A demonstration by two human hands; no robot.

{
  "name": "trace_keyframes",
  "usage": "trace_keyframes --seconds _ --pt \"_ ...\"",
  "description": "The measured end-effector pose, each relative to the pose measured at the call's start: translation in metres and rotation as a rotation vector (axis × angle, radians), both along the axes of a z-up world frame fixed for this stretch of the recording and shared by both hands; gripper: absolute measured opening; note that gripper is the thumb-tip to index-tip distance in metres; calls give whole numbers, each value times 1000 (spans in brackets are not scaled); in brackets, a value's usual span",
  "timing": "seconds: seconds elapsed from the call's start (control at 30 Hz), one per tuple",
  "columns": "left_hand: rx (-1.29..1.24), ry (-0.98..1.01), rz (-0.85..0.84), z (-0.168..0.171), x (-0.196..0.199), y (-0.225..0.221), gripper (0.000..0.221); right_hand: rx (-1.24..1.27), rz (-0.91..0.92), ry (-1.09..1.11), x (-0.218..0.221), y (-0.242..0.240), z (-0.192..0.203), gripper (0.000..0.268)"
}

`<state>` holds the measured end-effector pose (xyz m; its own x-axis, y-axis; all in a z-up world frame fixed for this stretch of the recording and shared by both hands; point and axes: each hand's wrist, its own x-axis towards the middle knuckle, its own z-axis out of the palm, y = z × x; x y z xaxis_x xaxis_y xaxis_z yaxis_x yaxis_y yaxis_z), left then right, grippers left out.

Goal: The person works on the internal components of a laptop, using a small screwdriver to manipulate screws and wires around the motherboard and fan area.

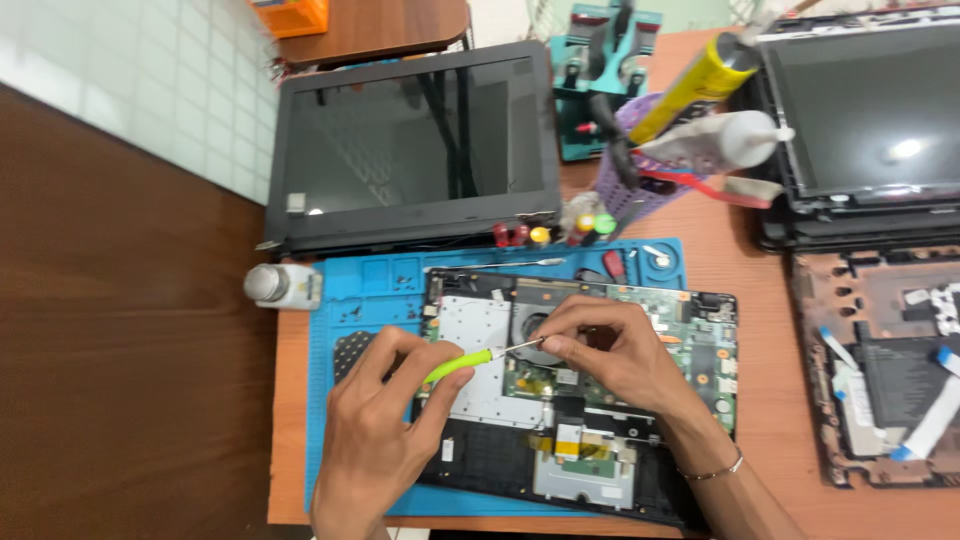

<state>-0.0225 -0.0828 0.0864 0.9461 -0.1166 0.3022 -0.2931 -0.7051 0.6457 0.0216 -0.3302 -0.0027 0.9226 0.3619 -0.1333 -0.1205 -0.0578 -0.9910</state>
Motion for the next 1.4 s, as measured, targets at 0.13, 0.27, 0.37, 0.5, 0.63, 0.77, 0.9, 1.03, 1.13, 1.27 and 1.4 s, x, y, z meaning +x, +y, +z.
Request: trace_keyframes --seconds 0.13,0.27,0.37,0.5,0.63,0.77,0.9,1.03,1.13,1.27,1.4 --pt "92 17 -87 11 11 -26 17 -84 -75 -67 -4 -25 5 15" --pt "183 -78 -215 18 24 -53 16 -145 -64 -199 -9 -52 14 27" --pt "237 -86 -291 18 34 -76 16 -342 -146 -154 -9 -77 22 37" --pt "250 -108 -373 11 46 -107 16 -476 -368 -125 -15 -111 22 37" --pt "294 -145 -459 1 58 -134 15 -580 -491 -210 -25 -132 9 45" --pt "313 -198 -545 -6 69 -158 16 -606 -517 -259 -31 -141 -2 45" --pt "353 -182 -590 -12 79 -179 18 -495 -520 69 -28 -140 -9 45" --pt "375 -208 -607 -17 86 -191 17 -532 -547 99 -26 -140 -12 44" --pt "348 -217 -602 -15 88 -192 17 -494 -554 139 -26 -141 -16 43" --pt "331 -200 -589 -9 88 -185 17 -404 -562 81 -25 -145 -25 42" --pt "371 -198 -596 -8 87 -181 18 -349 -572 75 -26 -143 -35 42"
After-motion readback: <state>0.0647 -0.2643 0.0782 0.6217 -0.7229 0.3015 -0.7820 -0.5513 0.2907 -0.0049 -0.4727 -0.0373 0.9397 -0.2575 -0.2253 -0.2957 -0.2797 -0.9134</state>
